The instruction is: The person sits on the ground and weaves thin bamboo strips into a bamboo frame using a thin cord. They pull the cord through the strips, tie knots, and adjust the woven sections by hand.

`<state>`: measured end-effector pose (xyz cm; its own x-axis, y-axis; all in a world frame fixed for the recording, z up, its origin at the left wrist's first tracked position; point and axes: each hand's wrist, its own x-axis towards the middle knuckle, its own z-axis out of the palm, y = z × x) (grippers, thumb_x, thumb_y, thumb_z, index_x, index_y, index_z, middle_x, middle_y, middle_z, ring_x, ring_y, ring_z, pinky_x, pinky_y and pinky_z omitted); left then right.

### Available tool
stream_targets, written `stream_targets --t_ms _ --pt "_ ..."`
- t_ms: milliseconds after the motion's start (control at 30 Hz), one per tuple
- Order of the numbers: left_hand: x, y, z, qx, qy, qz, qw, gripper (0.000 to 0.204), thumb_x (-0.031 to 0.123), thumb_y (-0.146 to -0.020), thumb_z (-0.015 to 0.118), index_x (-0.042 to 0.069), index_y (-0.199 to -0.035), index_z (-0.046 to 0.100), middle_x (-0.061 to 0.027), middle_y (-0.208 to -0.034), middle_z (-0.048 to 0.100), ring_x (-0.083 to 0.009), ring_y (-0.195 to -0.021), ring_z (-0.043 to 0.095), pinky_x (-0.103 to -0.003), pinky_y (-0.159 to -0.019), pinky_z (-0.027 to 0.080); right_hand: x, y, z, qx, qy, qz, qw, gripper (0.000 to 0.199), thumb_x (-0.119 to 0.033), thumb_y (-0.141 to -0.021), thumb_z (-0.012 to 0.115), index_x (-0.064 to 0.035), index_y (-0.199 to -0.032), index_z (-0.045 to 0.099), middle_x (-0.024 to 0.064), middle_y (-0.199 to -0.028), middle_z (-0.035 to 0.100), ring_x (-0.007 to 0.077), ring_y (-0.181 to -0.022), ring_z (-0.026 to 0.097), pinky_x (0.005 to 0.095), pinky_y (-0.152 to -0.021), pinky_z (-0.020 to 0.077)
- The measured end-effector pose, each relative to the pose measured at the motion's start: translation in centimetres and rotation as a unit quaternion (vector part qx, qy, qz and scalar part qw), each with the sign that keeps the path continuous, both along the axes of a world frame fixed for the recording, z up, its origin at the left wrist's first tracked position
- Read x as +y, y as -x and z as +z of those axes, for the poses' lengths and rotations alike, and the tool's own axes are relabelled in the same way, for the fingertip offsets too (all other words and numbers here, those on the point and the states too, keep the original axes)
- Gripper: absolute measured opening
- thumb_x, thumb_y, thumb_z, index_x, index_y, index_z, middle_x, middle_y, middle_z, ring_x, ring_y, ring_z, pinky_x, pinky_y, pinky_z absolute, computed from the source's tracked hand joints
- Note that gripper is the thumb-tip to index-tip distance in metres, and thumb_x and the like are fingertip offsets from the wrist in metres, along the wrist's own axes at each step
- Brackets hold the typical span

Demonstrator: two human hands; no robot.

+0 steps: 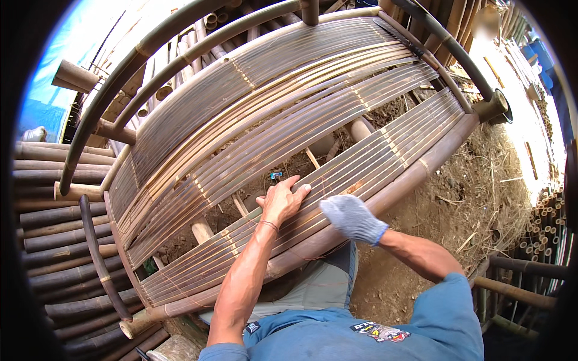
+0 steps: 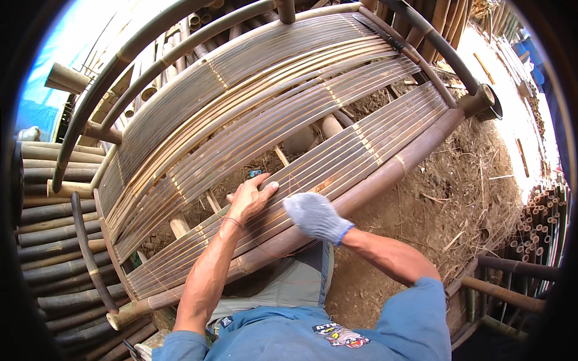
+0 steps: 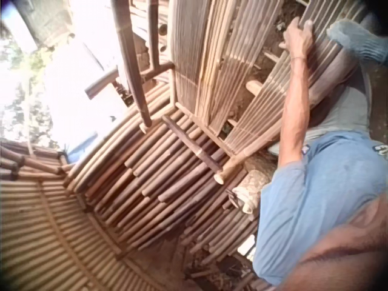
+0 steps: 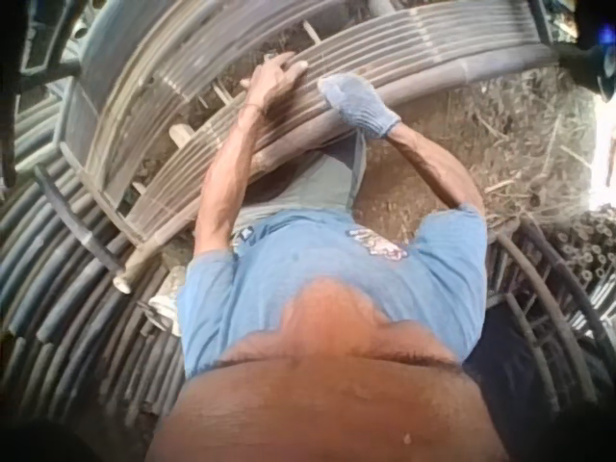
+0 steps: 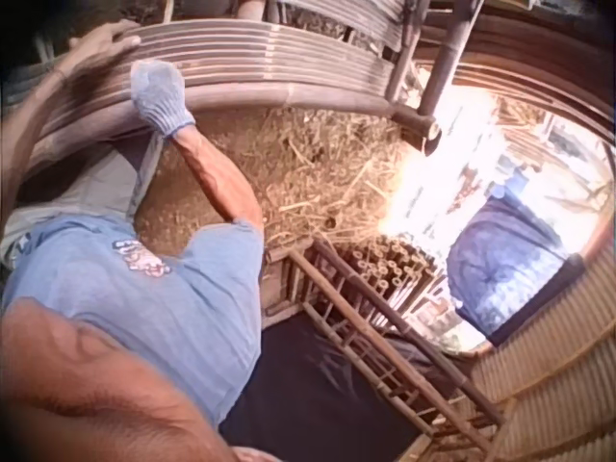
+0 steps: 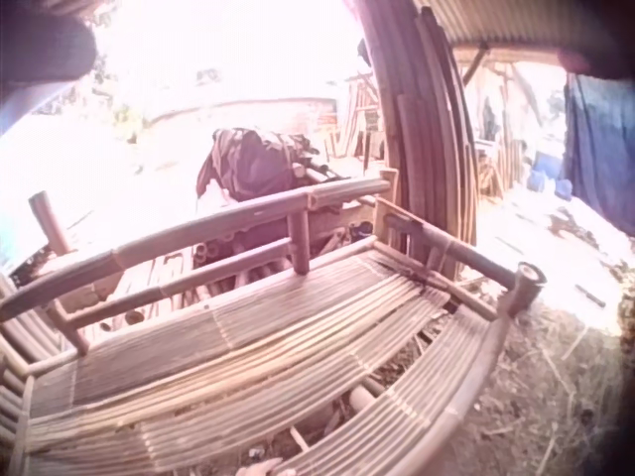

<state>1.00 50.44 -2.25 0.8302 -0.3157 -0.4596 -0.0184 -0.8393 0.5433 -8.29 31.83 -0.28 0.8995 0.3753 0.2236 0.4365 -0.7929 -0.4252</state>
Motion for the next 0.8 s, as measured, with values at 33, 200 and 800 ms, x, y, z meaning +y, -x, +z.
stream_targets --t_ms 33,200,800 --pt "0.0 0.0 0.1 -0.003 -0.005 -0.005 1.000 0.061 0.059 -0.091 0.058 0.018 -0.136 0.061 -0.0148 -0.124 0.068 -0.0350 -0.122 0.058 -0.056 -0.103 0.027 -3.0 0.1 0.3 0.045 0.024 0.012 0.999 0.012 -0.013 -0.088 0.054 -0.0038 -0.086 0.061 0.0167 -0.075 0.064 0.0349 -0.070 0.066 0.0462 -0.063 0.0535" --pt "0.9 0.4 -0.2 -0.022 -0.014 -0.046 0.999 0.065 0.060 -0.094 0.053 0.017 -0.143 0.054 -0.0170 -0.131 0.064 -0.0363 -0.129 0.053 -0.056 -0.105 0.026 -7.8 1.6 -1.4 0.043 0.091 0.021 0.995 0.018 -0.016 -0.092 0.052 -0.0027 -0.084 0.061 0.0181 -0.075 0.064 0.0352 -0.070 0.067 0.0458 -0.062 0.0540" --pt "-5.5 1.6 1.5 -0.392 0.258 0.027 0.883 0.014 0.009 -0.096 0.056 0.005 -0.105 0.066 -0.0133 -0.089 0.060 -0.0281 -0.079 0.065 -0.040 -0.069 0.055 -15.0 5.2 13.8 -0.023 -0.377 -0.353 0.856 0.027 -0.016 -0.097 0.056 0.0011 -0.079 0.065 0.0145 -0.104 0.066 0.0186 -0.095 0.062 0.0335 -0.087 0.0505"
